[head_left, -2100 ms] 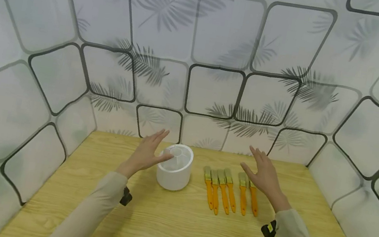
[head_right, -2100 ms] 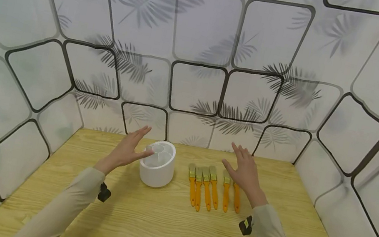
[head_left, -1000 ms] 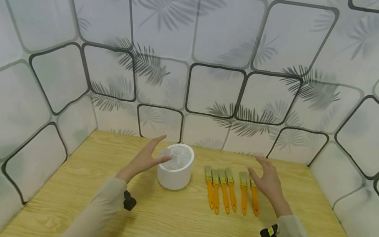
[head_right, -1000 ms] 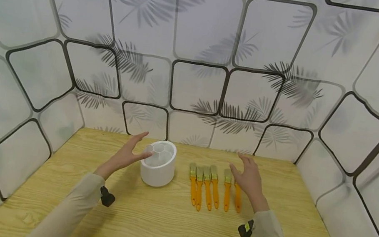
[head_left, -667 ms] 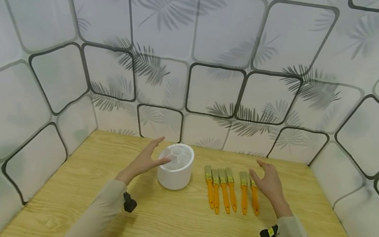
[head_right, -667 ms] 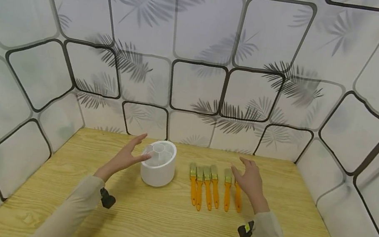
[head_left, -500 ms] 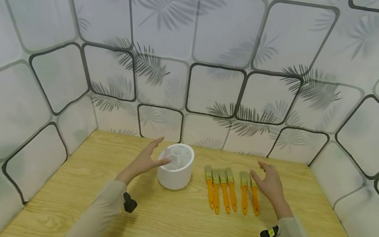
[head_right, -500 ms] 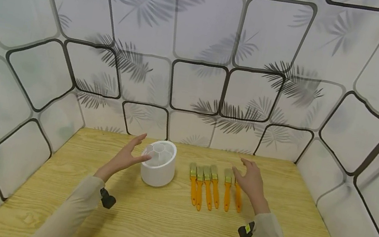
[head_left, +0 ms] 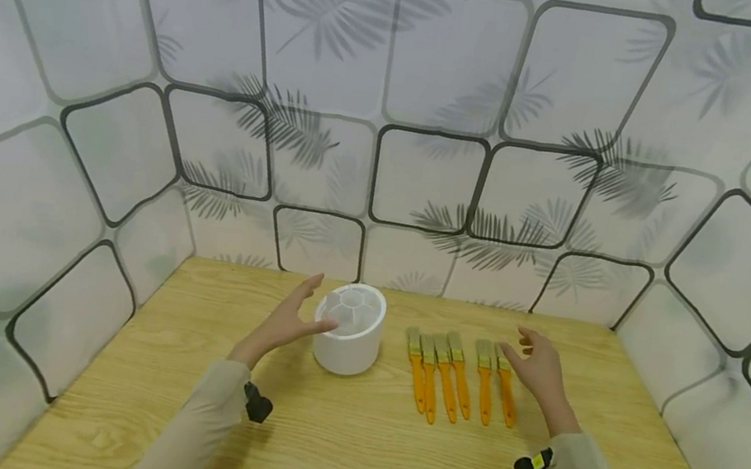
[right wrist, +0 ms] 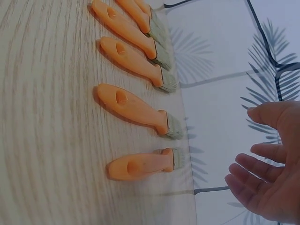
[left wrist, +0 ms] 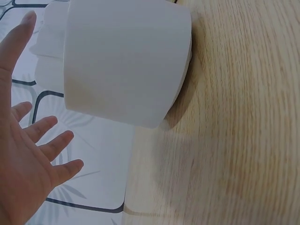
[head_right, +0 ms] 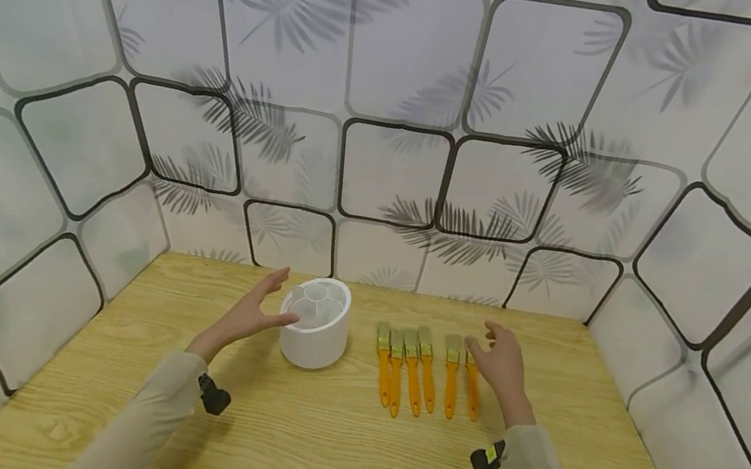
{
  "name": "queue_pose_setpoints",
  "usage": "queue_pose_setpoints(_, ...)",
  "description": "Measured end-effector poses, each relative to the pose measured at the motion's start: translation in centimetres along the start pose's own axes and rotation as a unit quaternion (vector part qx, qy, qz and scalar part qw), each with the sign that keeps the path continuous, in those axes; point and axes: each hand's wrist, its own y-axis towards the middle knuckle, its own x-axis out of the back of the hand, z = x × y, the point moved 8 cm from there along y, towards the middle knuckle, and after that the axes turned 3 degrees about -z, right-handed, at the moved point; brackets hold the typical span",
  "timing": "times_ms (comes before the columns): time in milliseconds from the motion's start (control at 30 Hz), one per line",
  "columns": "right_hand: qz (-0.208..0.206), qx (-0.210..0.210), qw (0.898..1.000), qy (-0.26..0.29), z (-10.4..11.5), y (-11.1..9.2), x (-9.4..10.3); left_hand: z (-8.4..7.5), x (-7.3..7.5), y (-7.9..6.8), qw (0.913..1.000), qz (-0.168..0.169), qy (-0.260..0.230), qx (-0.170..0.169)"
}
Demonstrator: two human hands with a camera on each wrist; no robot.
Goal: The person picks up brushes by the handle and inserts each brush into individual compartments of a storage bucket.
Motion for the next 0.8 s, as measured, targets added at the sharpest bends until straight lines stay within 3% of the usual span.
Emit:
queue_pose_setpoints(367,0.025,-0.049,0.998,0.001,-1.3,-0.3,-0.6,0.8,0.0,-0.2,0.9998,0.011,-0.016,0.009)
queue_pose_setpoints(800,0.062,-0.072,0.995,-0.005,-1.9,-0.9,-1.3,1.7,-0.4,-0.3,0.999,0.025,-0.029,0.022)
